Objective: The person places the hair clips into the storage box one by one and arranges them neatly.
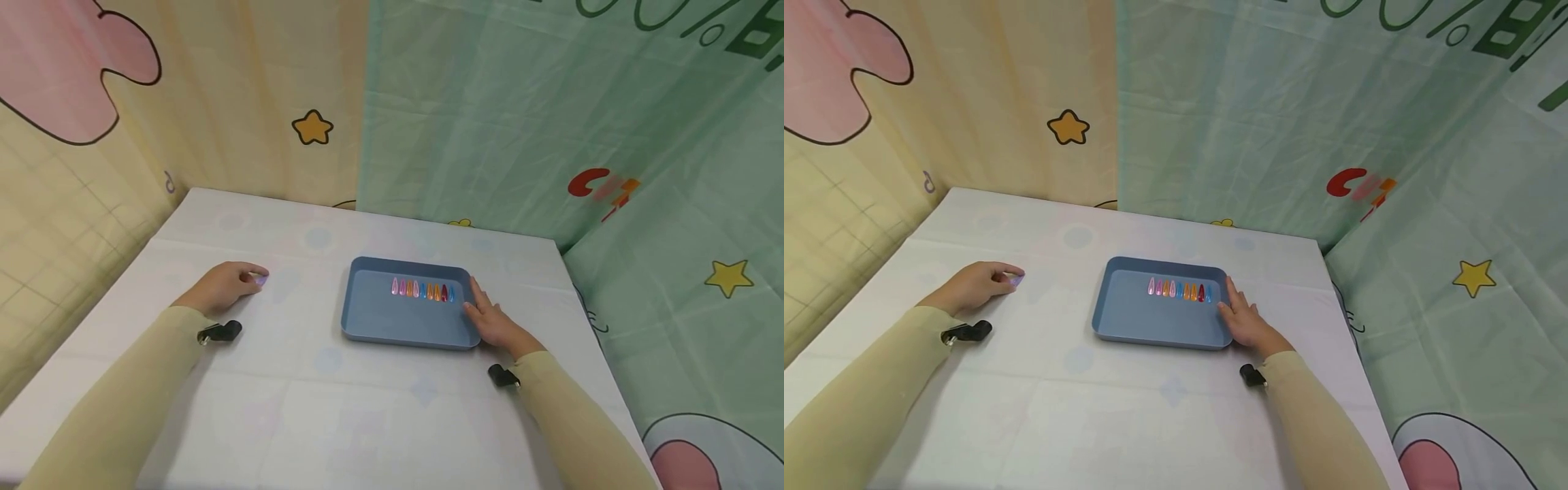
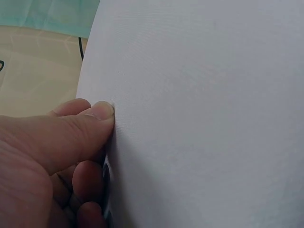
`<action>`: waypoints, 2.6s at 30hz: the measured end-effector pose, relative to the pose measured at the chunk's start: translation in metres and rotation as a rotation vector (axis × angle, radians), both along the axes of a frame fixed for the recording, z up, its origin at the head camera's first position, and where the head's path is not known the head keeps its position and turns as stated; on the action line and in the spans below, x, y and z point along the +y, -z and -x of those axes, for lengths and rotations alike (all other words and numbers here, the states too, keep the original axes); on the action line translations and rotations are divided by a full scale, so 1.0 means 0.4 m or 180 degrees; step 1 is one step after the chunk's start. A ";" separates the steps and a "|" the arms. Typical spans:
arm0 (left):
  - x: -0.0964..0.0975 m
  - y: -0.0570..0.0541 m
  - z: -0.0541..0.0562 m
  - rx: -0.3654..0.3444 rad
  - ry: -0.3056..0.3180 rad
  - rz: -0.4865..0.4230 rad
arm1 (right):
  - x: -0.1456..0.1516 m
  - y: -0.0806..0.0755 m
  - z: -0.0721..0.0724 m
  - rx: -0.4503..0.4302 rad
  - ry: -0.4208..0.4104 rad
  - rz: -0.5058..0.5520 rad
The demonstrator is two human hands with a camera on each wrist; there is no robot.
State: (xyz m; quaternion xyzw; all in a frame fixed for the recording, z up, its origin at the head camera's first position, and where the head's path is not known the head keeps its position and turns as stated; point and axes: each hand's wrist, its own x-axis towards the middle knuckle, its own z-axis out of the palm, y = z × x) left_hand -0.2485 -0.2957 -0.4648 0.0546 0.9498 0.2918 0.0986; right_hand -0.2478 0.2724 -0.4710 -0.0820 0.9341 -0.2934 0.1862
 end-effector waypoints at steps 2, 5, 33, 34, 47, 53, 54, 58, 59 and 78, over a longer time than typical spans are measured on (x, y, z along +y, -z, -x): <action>-0.002 -0.001 0.000 -0.0005 0.0021 -0.0024 | 0.000 0.000 0.000 0.0004 -0.0011 0.0010; -0.003 -0.002 0.002 0.0009 0.0074 -0.0025 | -0.001 0.000 0.000 0.0011 -0.0019 -0.0007; 0.057 -0.022 0.023 0.0187 0.0079 -0.0131 | -0.004 -0.002 -0.005 0.0028 -0.0003 0.0005; 0.066 -0.024 0.024 0.0198 0.0079 -0.0176 | -0.004 -0.003 -0.005 0.0038 -0.0007 0.0005; 0.178 -0.066 0.034 0.0227 0.0054 -0.0687 | 0.000 0.000 -0.005 0.0037 -0.0013 -0.0019; 0.230 -0.083 0.041 0.0145 0.0100 -0.0913 | -0.002 0.000 -0.005 0.0034 -0.0005 -0.0036; 0.240 -0.085 0.042 0.0136 0.0125 -0.0950 | -0.002 0.000 -0.005 0.0036 -0.0003 -0.0045; 0.282 -0.095 0.045 0.0186 0.0227 -0.1012 | -0.001 0.000 -0.005 0.0043 -0.0014 -0.0028; 0.294 -0.098 0.046 0.0207 0.0246 -0.1013 | -0.001 0.001 -0.004 0.0044 -0.0013 -0.0021; 0.505 -0.099 0.089 0.0333 0.0565 -0.0816 | 0.001 0.002 -0.001 0.0074 -0.0021 -0.0033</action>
